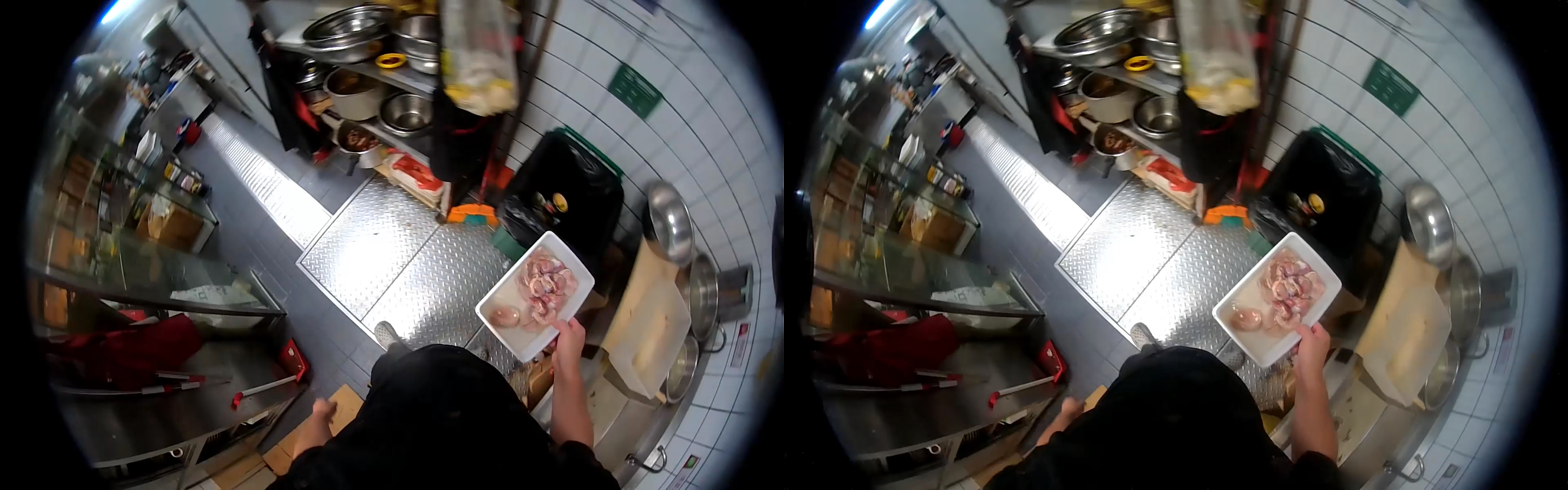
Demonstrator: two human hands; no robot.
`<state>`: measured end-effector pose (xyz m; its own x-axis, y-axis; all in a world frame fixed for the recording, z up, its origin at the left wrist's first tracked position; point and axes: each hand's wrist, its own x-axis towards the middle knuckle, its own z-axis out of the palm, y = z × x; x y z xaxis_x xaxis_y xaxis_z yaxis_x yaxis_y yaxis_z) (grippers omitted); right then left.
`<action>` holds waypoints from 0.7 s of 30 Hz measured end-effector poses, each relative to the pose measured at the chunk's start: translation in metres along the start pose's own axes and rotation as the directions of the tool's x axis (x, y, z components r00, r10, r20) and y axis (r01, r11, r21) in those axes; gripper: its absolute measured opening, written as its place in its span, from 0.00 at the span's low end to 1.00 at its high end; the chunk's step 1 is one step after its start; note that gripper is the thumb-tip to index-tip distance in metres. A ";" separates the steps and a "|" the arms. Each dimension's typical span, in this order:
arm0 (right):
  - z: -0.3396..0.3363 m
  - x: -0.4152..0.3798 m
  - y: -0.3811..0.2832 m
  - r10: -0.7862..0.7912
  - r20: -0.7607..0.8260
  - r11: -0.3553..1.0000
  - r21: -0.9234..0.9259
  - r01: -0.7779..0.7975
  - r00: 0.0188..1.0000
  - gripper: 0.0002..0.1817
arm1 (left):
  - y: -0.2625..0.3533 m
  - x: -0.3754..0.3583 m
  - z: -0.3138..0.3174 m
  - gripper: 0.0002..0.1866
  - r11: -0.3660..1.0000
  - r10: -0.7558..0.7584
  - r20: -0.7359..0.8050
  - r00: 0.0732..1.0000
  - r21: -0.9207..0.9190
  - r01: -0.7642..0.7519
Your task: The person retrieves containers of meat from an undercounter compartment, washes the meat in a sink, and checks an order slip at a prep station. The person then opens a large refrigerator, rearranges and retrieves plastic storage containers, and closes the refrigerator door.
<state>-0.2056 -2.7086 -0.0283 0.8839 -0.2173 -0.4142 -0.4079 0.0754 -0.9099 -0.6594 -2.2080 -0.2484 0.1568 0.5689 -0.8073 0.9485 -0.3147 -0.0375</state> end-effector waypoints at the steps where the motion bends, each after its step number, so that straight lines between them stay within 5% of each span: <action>1: 0.034 0.009 -0.005 0.003 0.045 1.000 0.015 -0.003 0.999 0.02 | -0.009 0.003 0.018 0.26 0.999 -0.042 0.041 0.998 -0.027 0.043; 2: 0.071 0.014 -0.010 0.009 0.087 1.000 0.027 -0.011 0.996 0.01 | -0.017 0.006 0.035 0.27 0.995 -0.084 0.082 0.993 -0.050 0.089; 4: 0.118 0.014 -0.013 0.157 0.079 0.985 0.060 -0.162 0.984 0.02 | -0.062 -0.041 -0.048 0.27 0.967 -0.255 0.217 0.942 0.081 0.243; 8: 0.248 0.024 -0.018 0.169 0.192 0.983 0.034 -0.179 0.967 0.04 | -0.053 0.039 -0.087 0.25 0.944 -0.223 0.279 0.934 -0.177 0.278; 10: 0.315 0.005 -0.009 0.208 0.238 0.976 0.013 -0.217 0.949 0.07 | -0.050 0.059 -0.177 0.20 0.995 -0.013 -0.037 0.999 -0.099 0.010; 12: 0.378 0.000 -0.010 0.196 0.288 0.978 0.010 -0.208 0.937 0.03 | -0.056 0.134 -0.208 0.20 0.971 0.166 -0.315 0.935 -0.115 -0.211; 16: 0.501 -0.003 -0.013 0.228 0.387 0.973 -0.063 -0.221 0.894 0.04 | 0.023 0.151 -0.344 0.17 0.934 0.142 -0.432 0.891 -0.239 -0.265; 21: 0.655 0.022 -0.018 0.252 0.477 0.967 -0.102 -0.232 0.842 0.05 | 0.059 0.205 -0.422 0.16 0.911 0.177 -0.470 0.865 -0.254 -0.324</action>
<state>-0.0289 -2.0777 -0.0360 0.7504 0.3002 -0.5889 -0.6231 0.0237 -0.7818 -0.4550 -1.7894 -0.1673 0.4326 0.7933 -0.4284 0.8834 -0.2778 0.3775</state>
